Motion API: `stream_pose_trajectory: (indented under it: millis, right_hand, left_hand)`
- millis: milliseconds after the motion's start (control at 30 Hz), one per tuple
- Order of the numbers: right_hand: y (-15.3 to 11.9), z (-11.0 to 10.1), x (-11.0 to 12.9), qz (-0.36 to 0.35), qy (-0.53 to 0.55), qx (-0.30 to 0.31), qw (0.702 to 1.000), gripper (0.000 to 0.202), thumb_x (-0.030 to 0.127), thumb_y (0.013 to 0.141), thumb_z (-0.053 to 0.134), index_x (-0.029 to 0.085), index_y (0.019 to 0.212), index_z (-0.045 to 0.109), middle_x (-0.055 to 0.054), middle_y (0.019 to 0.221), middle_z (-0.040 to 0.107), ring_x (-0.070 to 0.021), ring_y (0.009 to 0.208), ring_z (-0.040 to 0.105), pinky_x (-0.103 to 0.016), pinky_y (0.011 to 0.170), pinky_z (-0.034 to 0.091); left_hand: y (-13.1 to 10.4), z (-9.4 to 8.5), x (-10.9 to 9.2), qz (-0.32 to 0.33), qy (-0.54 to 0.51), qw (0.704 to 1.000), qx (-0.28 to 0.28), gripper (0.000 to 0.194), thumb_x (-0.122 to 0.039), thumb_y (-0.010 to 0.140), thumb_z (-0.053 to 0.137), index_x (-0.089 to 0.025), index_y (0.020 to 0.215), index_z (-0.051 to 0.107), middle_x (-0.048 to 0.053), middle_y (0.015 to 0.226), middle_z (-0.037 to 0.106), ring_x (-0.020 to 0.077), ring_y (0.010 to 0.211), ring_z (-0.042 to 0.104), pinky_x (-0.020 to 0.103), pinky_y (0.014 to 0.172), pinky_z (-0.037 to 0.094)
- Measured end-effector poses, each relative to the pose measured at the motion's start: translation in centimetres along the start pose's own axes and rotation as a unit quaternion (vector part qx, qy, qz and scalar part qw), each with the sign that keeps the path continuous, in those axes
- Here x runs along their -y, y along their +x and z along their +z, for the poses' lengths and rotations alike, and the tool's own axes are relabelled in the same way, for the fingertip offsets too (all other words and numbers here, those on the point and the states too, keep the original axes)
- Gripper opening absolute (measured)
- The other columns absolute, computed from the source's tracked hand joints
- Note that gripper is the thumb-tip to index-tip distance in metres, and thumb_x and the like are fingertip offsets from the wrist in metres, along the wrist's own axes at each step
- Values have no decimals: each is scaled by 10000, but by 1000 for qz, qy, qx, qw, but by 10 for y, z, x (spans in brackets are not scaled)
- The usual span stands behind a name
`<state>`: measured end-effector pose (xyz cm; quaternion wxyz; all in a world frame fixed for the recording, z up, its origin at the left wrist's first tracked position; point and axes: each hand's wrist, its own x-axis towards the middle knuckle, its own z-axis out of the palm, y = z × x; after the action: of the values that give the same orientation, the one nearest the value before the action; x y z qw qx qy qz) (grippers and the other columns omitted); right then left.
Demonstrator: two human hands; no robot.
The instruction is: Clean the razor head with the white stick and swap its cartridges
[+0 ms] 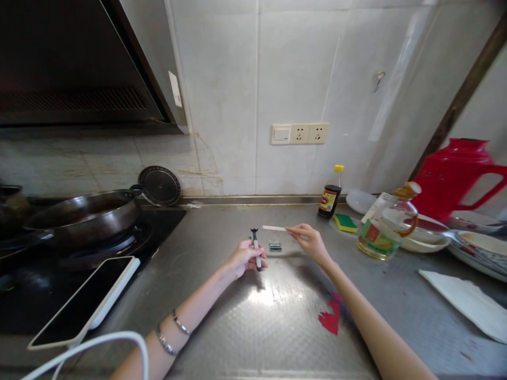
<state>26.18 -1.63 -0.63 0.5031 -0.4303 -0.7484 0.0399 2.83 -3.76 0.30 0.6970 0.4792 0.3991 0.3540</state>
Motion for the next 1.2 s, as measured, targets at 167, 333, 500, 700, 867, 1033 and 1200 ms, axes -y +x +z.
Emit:
stream_pose_trajectory:
  millis: [167, 333, 500, 700, 867, 1033, 1200]
  right_hand:
    - [0, 11, 12, -4, 18, 2, 1000, 248, 355, 844, 524, 246, 976, 703, -59, 790, 639, -172, 740, 579, -287, 673, 454]
    - [0, 5, 7, 5, 13, 11, 1000, 258, 362, 841, 525, 237, 979, 704, -63, 788, 639, -175, 735, 580, -289, 678, 453]
    - [1, 4, 8, 4, 15, -2, 1000, 254, 364, 839, 529, 237, 969, 706, -61, 783, 636, -175, 736, 575, -294, 679, 453]
    - [1, 7, 15, 8, 40, 13, 999, 253, 369, 833, 534, 240, 968, 706, -59, 792, 638, -170, 732, 579, -287, 674, 452]
    - [1, 5, 12, 15, 34, 3, 999, 253, 368, 828, 541, 238, 969, 706, -63, 785, 637, -176, 736, 578, -295, 679, 454]
    - [0, 12, 18, 4, 44, 18, 999, 244, 350, 838, 533, 242, 978, 702, -61, 794, 641, -172, 748, 584, -289, 684, 457]
    - [0, 3, 10, 13, 42, 13, 999, 255, 359, 831, 541, 228, 980, 702, -64, 793, 639, -173, 737, 585, -288, 674, 458]
  left_hand:
    - [0, 3, 5, -19, 7, 1000, 16, 278, -238, 696, 648, -165, 863, 438, -7, 651, 603, 158, 493, 634, 251, 465, 504]
    - [-1, 4, 3, -13, 7, 1000, 18, 245, -230, 713, 633, -162, 855, 445, -1, 657, 605, 151, 504, 636, 236, 461, 500]
    - [-1, 3, 4, -16, 7, 1000, 16, 228, -213, 724, 623, -157, 852, 444, -1, 650, 601, 151, 501, 633, 248, 467, 509]
    - [-1, 6, 5, -12, 6, 1000, 27, 237, -221, 720, 627, -158, 859, 447, 5, 655, 606, 158, 498, 633, 256, 461, 508]
    - [-2, 6, 6, -6, 7, 1000, 10, 259, -241, 698, 652, -158, 842, 453, 1, 647, 606, 151, 496, 631, 237, 453, 497]
    - [-2, 8, 8, -8, 6, 1000, 13, 298, -251, 676, 673, -164, 851, 448, 3, 644, 616, 157, 488, 629, 248, 449, 501]
    - [0, 5, 6, 9, -6, 1000, 6, 254, -236, 697, 648, -165, 842, 451, -4, 633, 608, 152, 486, 627, 239, 444, 495]
